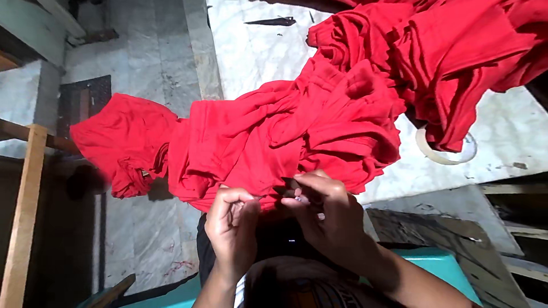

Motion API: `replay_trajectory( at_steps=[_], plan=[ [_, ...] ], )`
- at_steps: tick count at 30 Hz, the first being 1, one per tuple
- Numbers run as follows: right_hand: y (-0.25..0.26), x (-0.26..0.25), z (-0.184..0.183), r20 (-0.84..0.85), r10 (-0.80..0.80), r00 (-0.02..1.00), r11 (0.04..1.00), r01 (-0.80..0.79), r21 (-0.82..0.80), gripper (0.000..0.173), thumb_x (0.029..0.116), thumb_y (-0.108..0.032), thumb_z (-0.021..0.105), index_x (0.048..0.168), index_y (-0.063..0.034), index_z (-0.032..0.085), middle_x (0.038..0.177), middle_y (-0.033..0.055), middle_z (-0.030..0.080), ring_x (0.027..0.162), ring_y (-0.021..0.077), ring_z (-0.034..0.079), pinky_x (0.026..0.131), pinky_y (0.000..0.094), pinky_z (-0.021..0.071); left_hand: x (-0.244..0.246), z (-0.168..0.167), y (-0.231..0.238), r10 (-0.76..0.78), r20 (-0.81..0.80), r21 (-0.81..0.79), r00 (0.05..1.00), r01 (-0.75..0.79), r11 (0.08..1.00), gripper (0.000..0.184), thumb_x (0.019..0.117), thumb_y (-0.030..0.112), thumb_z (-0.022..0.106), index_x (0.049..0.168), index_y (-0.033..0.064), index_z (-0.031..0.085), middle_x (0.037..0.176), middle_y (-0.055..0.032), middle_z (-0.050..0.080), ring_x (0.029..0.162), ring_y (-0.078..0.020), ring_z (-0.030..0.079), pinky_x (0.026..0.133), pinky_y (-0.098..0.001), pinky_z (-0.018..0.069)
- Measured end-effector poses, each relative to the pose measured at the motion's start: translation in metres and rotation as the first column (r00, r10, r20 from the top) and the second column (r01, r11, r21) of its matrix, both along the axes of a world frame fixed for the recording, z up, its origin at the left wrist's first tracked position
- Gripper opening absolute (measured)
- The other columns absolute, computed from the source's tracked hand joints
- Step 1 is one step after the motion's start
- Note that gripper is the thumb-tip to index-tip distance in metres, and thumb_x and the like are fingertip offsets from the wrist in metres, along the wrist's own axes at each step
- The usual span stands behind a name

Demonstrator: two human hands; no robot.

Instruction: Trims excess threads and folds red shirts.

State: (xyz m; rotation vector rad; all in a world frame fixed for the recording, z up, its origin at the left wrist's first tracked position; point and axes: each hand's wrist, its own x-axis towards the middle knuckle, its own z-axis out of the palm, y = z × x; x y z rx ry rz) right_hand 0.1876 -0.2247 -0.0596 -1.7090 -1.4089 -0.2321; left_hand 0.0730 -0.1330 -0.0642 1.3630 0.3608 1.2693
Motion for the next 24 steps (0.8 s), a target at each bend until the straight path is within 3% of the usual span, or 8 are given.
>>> replay_trajectory(
  at_steps=[4,7,12,16,24],
  plan=[
    [0.003,0.0,0.0,0.057,-0.006,0.998,1.0,0.005,0.01,0.024,0.1078,-0.027,0.05,0.109,-0.0041,0.058,0.081,0.0091,0.064,0.069,0.0137,0.059,0.062,0.0216,0.0459,-0.004,-0.006,0.002,-0.068,-0.013,0.025,0.998,0.068,0.997,0.008,0.1027,0.023,0.059,0.103,0.0198,0.067,0.092,0.0179,0.066,0.082,0.0103,0.061,0.075,-0.0097,0.0518],
    [0.004,0.0,-0.001,0.063,0.001,0.998,1.0,-0.001,0.0,0.024,0.1072,-0.025,0.051,0.106,-0.0031,0.06,0.08,0.0094,0.064,0.068,0.0145,0.059,0.061,0.0227,0.0454,-0.001,-0.006,0.001,-0.011,-0.008,0.053,1.0,0.012,0.999,0.008,0.1008,0.022,0.062,0.1,0.0185,0.068,0.091,0.0182,0.069,0.083,0.0093,0.064,0.075,-0.0116,0.0541],
    [0.009,0.0,-0.004,0.065,0.005,0.998,0.999,-0.008,0.045,0.022,0.1075,-0.024,0.051,0.107,-0.0029,0.059,0.082,0.0094,0.064,0.07,0.0139,0.059,0.063,0.0212,0.0459,-0.005,-0.011,0.003,-0.07,-0.038,0.062,0.997,0.072,0.996,0.008,0.1018,0.022,0.061,0.102,0.0167,0.068,0.093,0.0157,0.065,0.085,0.0099,0.061,0.077,-0.0095,0.0522],
    [0.013,-0.002,-0.009,0.159,-0.02,0.987,0.996,0.006,0.093,0.022,0.1093,-0.019,0.046,0.101,-0.0039,0.06,0.08,0.0103,0.067,0.069,0.0182,0.061,0.063,0.0265,0.0456,-0.005,-0.01,0.002,-0.081,-0.031,0.007,0.996,0.081,0.997,0.009,0.1026,0.023,0.06,0.1,0.0173,0.066,0.089,0.016,0.065,0.08,0.0093,0.061,0.073,-0.0103,0.0519],
    [0.008,-0.001,-0.01,0.155,0.027,0.988,0.996,-0.04,0.083,0.02,0.1093,-0.024,0.048,0.11,-0.0051,0.056,0.085,0.0099,0.064,0.07,0.0175,0.058,0.063,0.0252,0.0436,-0.008,-0.007,0.002,-0.131,0.002,-0.032,0.991,0.131,0.991,0.01,0.1025,0.023,0.06,0.101,0.0174,0.068,0.092,0.0157,0.066,0.083,0.0084,0.062,0.076,-0.0117,0.0528]
  ],
)
